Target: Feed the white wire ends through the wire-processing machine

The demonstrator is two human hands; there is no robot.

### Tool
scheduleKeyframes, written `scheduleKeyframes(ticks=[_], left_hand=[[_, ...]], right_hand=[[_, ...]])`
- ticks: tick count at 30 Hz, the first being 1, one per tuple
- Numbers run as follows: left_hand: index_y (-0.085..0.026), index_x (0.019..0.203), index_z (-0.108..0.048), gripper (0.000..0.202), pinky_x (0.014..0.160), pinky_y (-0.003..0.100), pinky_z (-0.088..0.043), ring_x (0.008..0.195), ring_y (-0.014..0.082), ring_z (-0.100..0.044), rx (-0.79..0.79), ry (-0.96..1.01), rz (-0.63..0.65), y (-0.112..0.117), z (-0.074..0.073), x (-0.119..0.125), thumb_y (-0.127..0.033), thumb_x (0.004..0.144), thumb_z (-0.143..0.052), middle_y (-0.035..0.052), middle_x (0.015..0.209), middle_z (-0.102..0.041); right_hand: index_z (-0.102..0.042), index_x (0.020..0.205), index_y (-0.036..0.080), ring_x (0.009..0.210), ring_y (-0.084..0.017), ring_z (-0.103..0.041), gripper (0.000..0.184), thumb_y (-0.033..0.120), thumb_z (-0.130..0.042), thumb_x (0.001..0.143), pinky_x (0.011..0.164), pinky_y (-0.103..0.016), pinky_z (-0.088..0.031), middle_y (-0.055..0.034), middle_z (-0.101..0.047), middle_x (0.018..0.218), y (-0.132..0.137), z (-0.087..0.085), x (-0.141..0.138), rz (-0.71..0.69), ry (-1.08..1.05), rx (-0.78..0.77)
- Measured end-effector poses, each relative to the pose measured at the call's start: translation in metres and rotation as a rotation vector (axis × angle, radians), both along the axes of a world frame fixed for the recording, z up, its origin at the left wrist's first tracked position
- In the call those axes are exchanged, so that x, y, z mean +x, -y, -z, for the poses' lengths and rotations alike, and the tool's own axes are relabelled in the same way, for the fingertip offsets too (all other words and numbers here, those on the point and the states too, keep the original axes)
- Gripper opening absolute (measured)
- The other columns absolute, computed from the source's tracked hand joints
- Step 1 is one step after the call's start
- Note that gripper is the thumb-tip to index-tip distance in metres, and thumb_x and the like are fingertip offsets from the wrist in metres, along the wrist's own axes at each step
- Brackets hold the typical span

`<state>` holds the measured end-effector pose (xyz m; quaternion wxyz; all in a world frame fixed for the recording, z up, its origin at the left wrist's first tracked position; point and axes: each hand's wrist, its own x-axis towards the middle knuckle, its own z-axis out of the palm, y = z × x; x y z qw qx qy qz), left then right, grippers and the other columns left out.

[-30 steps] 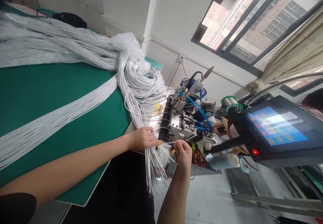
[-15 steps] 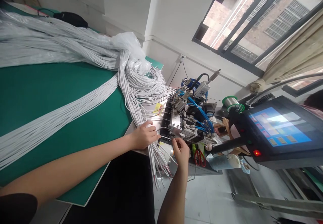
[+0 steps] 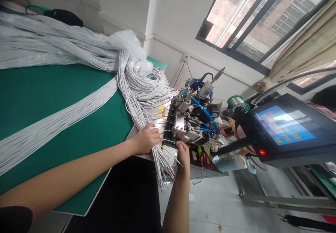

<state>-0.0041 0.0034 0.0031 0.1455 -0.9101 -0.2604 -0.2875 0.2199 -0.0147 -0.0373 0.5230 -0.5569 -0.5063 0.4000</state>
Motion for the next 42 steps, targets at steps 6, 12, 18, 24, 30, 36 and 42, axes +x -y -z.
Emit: scheduleKeyframes(ticks=[6, 12, 18, 24, 30, 36, 42], left_hand=[[-0.016, 0.091, -0.064, 0.018, 0.093, 0.044, -0.03, 0.081, 0.0205, -0.054, -0.019, -0.03, -0.002, 0.0, 0.0, -0.002, -0.012, 0.076, -0.055, 0.0059, 0.08, -0.062], [-0.017, 0.095, -0.064, 0.018, 0.092, 0.041, -0.032, 0.086, 0.0184, -0.056, 0.102, 0.025, 0.061, 0.0, -0.004, -0.003, -0.01, 0.082, -0.052, 0.0053, 0.09, -0.064], [-0.021, 0.096, -0.063, 0.016, 0.094, 0.037, -0.035, 0.074, 0.012, -0.056, 0.175, 0.103, 0.128, 0.001, -0.006, -0.004, -0.016, 0.092, -0.048, -0.001, 0.079, -0.065], [-0.021, 0.102, -0.062, 0.018, 0.093, 0.037, -0.034, 0.069, 0.0103, -0.056, 0.196, 0.103, 0.125, 0.002, -0.006, -0.004, -0.017, 0.094, -0.046, -0.0026, 0.074, -0.064], [-0.023, 0.107, -0.061, 0.019, 0.093, 0.037, -0.032, 0.063, 0.0102, -0.053, 0.212, 0.128, 0.161, 0.001, -0.007, -0.005, -0.022, 0.095, -0.047, -0.0054, 0.065, -0.059], [-0.019, 0.083, -0.06, 0.019, 0.09, 0.035, -0.032, 0.061, 0.0107, -0.049, 0.195, 0.126, 0.163, 0.001, -0.006, -0.003, -0.022, 0.095, -0.045, -0.0046, 0.063, -0.056], [-0.018, 0.074, -0.052, 0.023, 0.084, 0.032, -0.033, 0.068, 0.0135, -0.047, 0.18, 0.089, 0.097, 0.002, -0.007, -0.001, -0.011, 0.093, -0.04, -0.0017, 0.068, -0.055]], right_hand=[[-0.055, 0.064, 0.017, 0.049, -0.01, -0.037, 0.039, 0.053, -0.067, 0.07, 0.045, -0.021, -0.031, 0.0039, -0.046, 0.053, 0.017, 0.001, 0.006, 0.051, -0.034, -0.045], [-0.055, 0.063, 0.017, 0.05, -0.009, -0.036, 0.036, 0.048, -0.066, 0.077, 0.046, -0.021, -0.03, 0.0036, -0.045, 0.056, 0.044, -0.02, 0.018, 0.045, -0.042, -0.02], [-0.068, 0.095, 0.02, 0.063, -0.015, -0.053, 0.027, 0.036, -0.073, 0.074, 0.055, -0.025, -0.043, -0.0039, -0.062, 0.078, 0.074, -0.054, 0.012, -0.195, 0.077, -0.015], [-0.074, 0.087, 0.021, 0.063, -0.018, -0.057, 0.02, 0.034, -0.074, 0.073, 0.055, -0.029, -0.045, -0.0065, -0.067, 0.079, 0.079, -0.059, 0.006, -0.205, 0.13, 0.096], [-0.072, 0.09, 0.016, 0.048, -0.009, -0.046, 0.032, 0.041, -0.074, 0.072, 0.043, -0.022, -0.032, -0.0044, -0.068, 0.07, 0.061, -0.042, -0.003, 0.246, -0.08, 0.131], [-0.07, 0.085, 0.013, 0.043, -0.006, -0.041, 0.032, 0.043, -0.072, 0.074, 0.04, -0.02, -0.028, -0.0019, -0.064, 0.065, 0.052, -0.035, -0.019, 0.381, -0.14, 0.166], [-0.071, 0.091, 0.013, 0.066, -0.016, -0.061, 0.036, 0.045, -0.072, 0.073, 0.056, -0.025, -0.047, -0.0064, -0.067, 0.076, 0.049, -0.036, -0.024, 0.323, -0.184, 0.111]])
